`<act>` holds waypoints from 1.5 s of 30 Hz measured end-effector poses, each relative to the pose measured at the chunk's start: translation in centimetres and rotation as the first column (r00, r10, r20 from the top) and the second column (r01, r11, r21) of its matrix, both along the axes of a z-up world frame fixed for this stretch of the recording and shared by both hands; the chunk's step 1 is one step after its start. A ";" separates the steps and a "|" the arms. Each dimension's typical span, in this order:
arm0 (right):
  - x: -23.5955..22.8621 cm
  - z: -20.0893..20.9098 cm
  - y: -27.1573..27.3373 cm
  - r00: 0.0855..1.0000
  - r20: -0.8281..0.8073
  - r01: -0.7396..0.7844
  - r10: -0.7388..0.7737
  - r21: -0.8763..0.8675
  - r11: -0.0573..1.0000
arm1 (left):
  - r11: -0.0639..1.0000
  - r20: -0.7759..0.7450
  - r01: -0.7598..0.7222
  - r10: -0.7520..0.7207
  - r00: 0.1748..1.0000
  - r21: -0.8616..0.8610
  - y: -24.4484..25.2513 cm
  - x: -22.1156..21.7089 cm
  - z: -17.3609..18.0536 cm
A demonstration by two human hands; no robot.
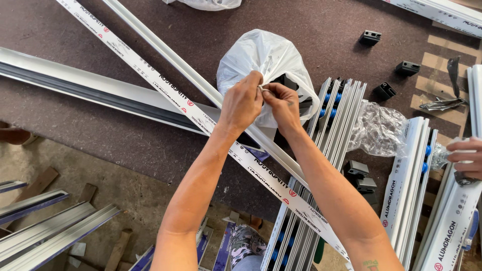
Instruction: The person inserts black plastic corner connectors into the ends of long aluminum profiles and then uses pliers to crimp them into place. The person repeats this process for multiple profiles, handling them one at a time and stacking the finished pieces.
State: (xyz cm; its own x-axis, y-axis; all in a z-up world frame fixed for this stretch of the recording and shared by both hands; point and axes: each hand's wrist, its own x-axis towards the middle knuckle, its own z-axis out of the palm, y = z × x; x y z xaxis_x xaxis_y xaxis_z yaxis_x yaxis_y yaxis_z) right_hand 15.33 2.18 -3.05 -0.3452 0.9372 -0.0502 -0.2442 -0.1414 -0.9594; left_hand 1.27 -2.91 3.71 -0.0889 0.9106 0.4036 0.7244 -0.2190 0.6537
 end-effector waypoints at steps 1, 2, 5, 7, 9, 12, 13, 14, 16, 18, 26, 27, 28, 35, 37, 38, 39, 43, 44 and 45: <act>0.2 0.0 0.3 0.999 -0.014 -0.033 0.033 -0.010 0.999 | 0.999 -0.026 0.018 -0.017 1.000 0.045 0.0 -0.1 0.1; 0.4 0.0 0.5 0.997 -0.028 -0.066 0.065 -0.020 0.998 | 0.999 0.091 0.036 -0.037 0.995 0.012 -0.1 -0.3 0.2; 0.9 0.0 0.9 0.995 -0.015 -0.101 0.101 -0.068 0.993 | 0.995 0.265 0.091 -0.097 0.959 0.033 -0.7 -1.3 0.4; 1.2 0.2 0.9 0.993 -0.030 -0.118 0.116 -0.098 0.988 | 0.974 0.128 0.131 -0.156 0.979 0.186 -1.0 -1.7 0.7; 1.3 0.6 1.0 0.986 -0.087 -0.154 0.144 -0.122 0.980 | 0.985 0.073 0.116 -0.126 0.989 0.129 -0.8 -1.8 0.9; 1.3 1.3 1.0 0.971 -0.147 -0.215 0.190 -0.178 0.960 | 0.995 0.113 0.080 -0.073 0.991 -0.060 -0.4 -1.5 0.9; 1.3 1.5 0.9 0.972 -0.131 -0.217 0.196 -0.167 0.962 | 0.987 0.145 0.073 -0.053 0.988 -0.141 -0.3 -1.5 0.7; 1.3 1.8 0.8 0.972 -0.115 -0.219 0.203 -0.155 0.963 | 0.992 0.135 0.065 -0.050 0.990 -0.113 -0.3 -1.5 0.6; 1.5 2.1 0.7 0.977 -0.063 -0.210 0.203 -0.120 0.970 | 0.997 0.116 0.055 -0.048 0.992 -0.055 -0.3 -1.4 0.2; 1.6 2.4 0.6 0.981 0.007 -0.191 0.192 -0.072 0.979 | 0.998 0.113 0.055 -0.055 0.992 0.010 -0.5 -1.3 -0.2; 2.0 1.2 0.5 0.988 0.144 -0.069 0.057 0.081 0.994 | 0.979 0.149 -0.007 -0.024 0.989 0.202 -1.9 0.4 -2.0; 2.1 1.2 0.6 0.987 0.146 -0.078 0.062 0.103 0.992 | 0.982 0.199 -0.018 -0.020 0.980 0.190 -1.9 0.5 -2.1; 2.2 1.2 0.7 0.985 0.167 -0.073 0.053 0.114 0.991 | 0.984 0.250 -0.029 -0.016 0.968 0.176 -1.9 0.7 -2.3; 2.4 1.2 2.1 0.985 -0.032 -0.168 0.168 -0.360 0.918 | 0.978 0.330 -0.101 0.036 0.943 0.182 -2.3 1.5 -3.7; 1.9 1.0 2.8 0.981 -0.045 -0.189 0.186 -0.375 0.908 | 0.965 0.306 -0.134 0.061 0.950 0.224 -2.3 2.0 -4.1; 1.6 0.8 3.0 0.981 -0.052 -0.194 0.188 -0.358 0.913 | 0.961 0.291 -0.149 0.076 0.954 0.234 -2.3 2.2 -4.3; 1.3 0.6 3.1 0.980 -0.058 -0.198 0.190 -0.342 0.919 | 0.956 0.277 -0.163 0.093 0.956 0.244 -2.3 2.3 -4.5; 0.4 0.4 3.2 0.988 -0.140 -0.114 0.057 -0.446 0.888 | 0.927 0.250 -0.170 0.087 0.964 0.334 -2.1 2.8 -4.9; 0.1 0.5 3.1 0.986 -0.159 -0.114 0.042 -0.472 0.874 | 0.924 0.260 -0.173 0.085 0.962 0.339 -2.2 2.8 -5.0; 0.1 0.7 3.0 0.984 -0.175 -0.110 0.025 -0.496 0.861 | 0.922 0.271 -0.176 0.081 0.959 0.346 -2.2 3.0 -5.0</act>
State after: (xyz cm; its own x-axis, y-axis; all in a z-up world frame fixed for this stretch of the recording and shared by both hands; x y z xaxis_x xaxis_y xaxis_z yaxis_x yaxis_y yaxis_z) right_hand 15.48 5.18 -2.34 -0.4501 0.7728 -0.4474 -0.3573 -0.6150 -0.7029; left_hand 4.24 -5.09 -1.27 -0.3348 0.6789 0.6534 0.5880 -0.3913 0.7079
